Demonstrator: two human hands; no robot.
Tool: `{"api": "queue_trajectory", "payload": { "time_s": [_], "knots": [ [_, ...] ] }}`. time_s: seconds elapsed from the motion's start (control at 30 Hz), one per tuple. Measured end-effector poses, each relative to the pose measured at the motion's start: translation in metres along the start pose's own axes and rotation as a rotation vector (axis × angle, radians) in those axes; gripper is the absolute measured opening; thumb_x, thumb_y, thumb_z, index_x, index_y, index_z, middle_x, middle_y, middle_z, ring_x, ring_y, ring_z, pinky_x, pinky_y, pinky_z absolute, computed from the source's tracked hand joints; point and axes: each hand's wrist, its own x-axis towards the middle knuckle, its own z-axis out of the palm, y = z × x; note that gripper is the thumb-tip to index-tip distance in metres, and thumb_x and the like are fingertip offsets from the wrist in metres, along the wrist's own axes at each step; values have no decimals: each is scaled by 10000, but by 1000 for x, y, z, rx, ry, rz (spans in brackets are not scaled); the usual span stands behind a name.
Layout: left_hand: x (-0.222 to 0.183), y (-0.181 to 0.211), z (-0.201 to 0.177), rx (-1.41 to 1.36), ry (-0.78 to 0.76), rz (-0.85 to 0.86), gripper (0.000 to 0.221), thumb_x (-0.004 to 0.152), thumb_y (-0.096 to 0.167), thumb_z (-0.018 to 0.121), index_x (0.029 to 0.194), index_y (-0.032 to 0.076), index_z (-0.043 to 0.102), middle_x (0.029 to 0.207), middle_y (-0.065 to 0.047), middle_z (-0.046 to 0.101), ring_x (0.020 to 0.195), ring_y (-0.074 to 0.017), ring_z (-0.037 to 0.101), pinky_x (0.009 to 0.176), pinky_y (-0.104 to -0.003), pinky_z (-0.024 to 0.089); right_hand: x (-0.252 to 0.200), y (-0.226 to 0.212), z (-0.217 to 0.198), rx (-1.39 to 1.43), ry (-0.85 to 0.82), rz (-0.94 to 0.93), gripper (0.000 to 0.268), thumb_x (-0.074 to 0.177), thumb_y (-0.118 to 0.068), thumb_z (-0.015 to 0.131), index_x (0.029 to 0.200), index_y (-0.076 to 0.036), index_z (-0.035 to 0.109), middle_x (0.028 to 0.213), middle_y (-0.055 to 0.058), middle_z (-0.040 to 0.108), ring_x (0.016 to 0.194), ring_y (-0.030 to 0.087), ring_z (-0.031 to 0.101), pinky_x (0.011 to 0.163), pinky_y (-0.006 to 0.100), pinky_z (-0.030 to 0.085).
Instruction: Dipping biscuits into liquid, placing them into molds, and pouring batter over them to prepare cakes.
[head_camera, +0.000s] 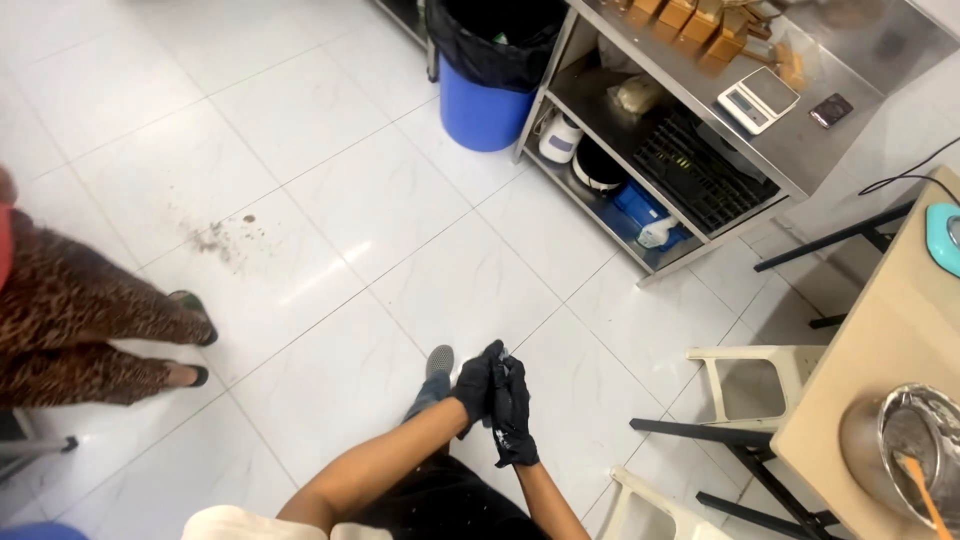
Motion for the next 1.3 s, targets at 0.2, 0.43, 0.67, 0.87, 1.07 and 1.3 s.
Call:
{"api": "queue_trajectory", "payload": {
  "time_s": [0.2,0.43,0.67,0.87,1.07,1.3],
  "knots": [
    [99,113,110,571,174,256,368,942,388,704,943,20,705,778,-75,677,685,-215,629,657,-366,533,145,-61,-3,-296,-205,-43,610,1006,-286,600,1532,-49,403,1447,142,576,1296,216,568,1043,336,463],
    [222,190,225,555,1,-47,447,1007,466,665,1027,20,689,850,-107,644,735,-222,627,657,-384,548,303,-108,-49,107,-268,0,596,993,-211,645,1541,-30,494,1540,195,572,1361,291,563,1119,381,451],
    [352,196,328,184,-266,-294,432,1027,435,494,1246,102,662,1141,-77,735,1026,-230,698,917,-374,577,485,-114,-89,-401,-41,-381,557,980,-131,644,1513,-82,490,1553,192,484,1474,362,411,1156,421,369],
    [518,213,350,214,-270,-465,443,1067,435,514,1257,61,659,1150,-113,719,1001,-248,696,874,-379,572,634,-146,-159,-304,23,-485,468,935,-22,626,1393,-118,616,1443,121,629,1397,300,560,1161,396,432],
    [560,287,458,443,-88,-369,345,999,239,605,1308,87,623,1249,-105,692,1130,-259,677,993,-372,566,799,-85,-207,-244,58,-478,359,814,61,676,1126,-113,716,1179,83,669,1148,229,627,1034,344,487],
    [713,501,437,1785,-230,746,243,969,-9,661,1205,40,697,1203,-132,722,1133,-249,672,1018,-373,525,987,-36,-250,-467,190,-140,310,948,-185,858,926,-18,598,769,157,524,746,216,499,733,377,480]
  ]
}}
